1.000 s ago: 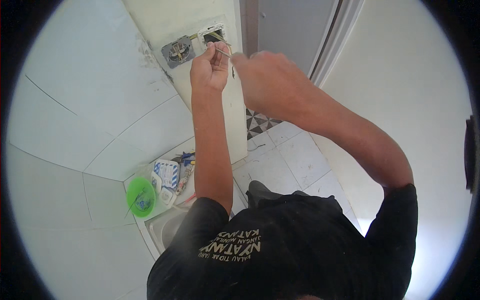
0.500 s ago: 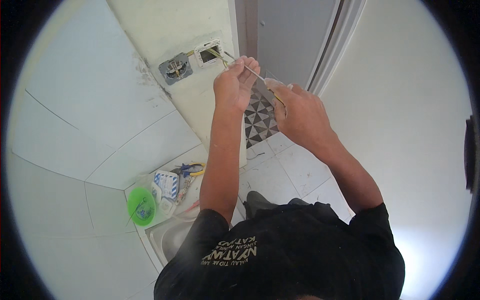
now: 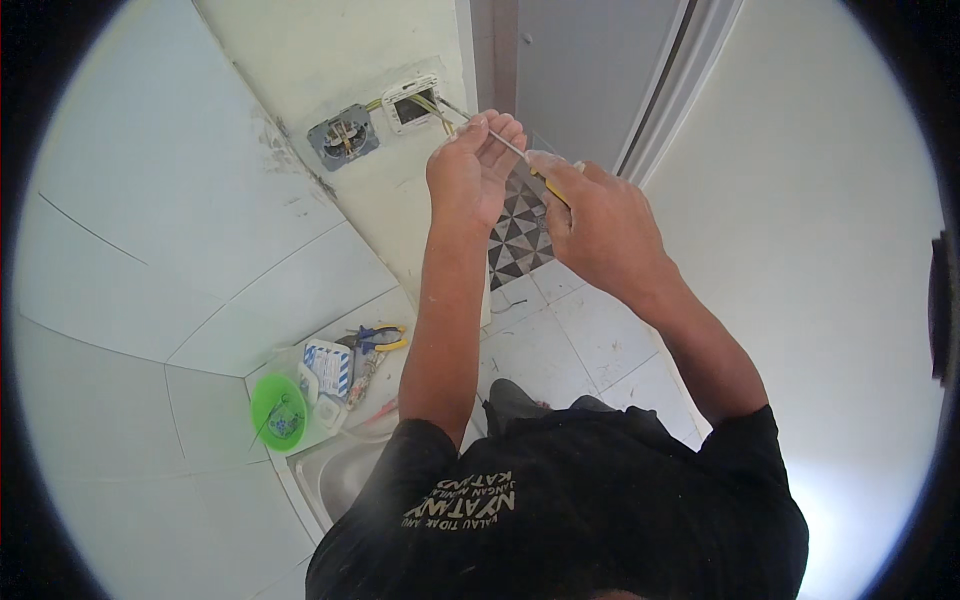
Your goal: The recorder is installing or replacing an electrical outlet on a wall inside a renovation setting.
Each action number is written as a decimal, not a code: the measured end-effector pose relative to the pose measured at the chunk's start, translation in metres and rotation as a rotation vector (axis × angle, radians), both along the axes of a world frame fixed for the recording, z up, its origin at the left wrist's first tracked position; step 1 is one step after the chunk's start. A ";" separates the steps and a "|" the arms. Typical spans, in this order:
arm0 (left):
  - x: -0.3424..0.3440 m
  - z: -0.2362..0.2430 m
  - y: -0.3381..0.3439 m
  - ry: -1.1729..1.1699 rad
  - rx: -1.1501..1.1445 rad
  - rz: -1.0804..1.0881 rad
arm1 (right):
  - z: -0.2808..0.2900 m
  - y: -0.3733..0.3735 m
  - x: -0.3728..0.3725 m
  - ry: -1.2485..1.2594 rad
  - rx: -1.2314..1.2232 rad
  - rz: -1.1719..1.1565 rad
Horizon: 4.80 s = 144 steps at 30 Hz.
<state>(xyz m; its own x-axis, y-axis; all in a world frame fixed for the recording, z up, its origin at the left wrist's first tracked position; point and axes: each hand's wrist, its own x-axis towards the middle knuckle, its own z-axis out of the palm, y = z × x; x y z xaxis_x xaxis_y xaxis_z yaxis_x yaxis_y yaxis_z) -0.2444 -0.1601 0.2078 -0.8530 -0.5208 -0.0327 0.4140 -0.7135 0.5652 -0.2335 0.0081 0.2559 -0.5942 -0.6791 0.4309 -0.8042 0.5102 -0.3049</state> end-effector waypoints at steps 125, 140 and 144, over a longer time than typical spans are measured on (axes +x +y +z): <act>-0.001 0.001 -0.090 -0.602 -1.831 1.506 | -0.020 -0.165 -0.117 -0.015 -0.402 0.178; 0.007 0.018 -0.093 -0.470 -2.176 1.570 | -0.068 -0.038 -0.141 -0.556 -0.485 0.291; 0.018 0.033 -0.090 -0.533 -2.383 1.442 | -0.088 -0.011 -0.159 -0.622 -0.429 0.353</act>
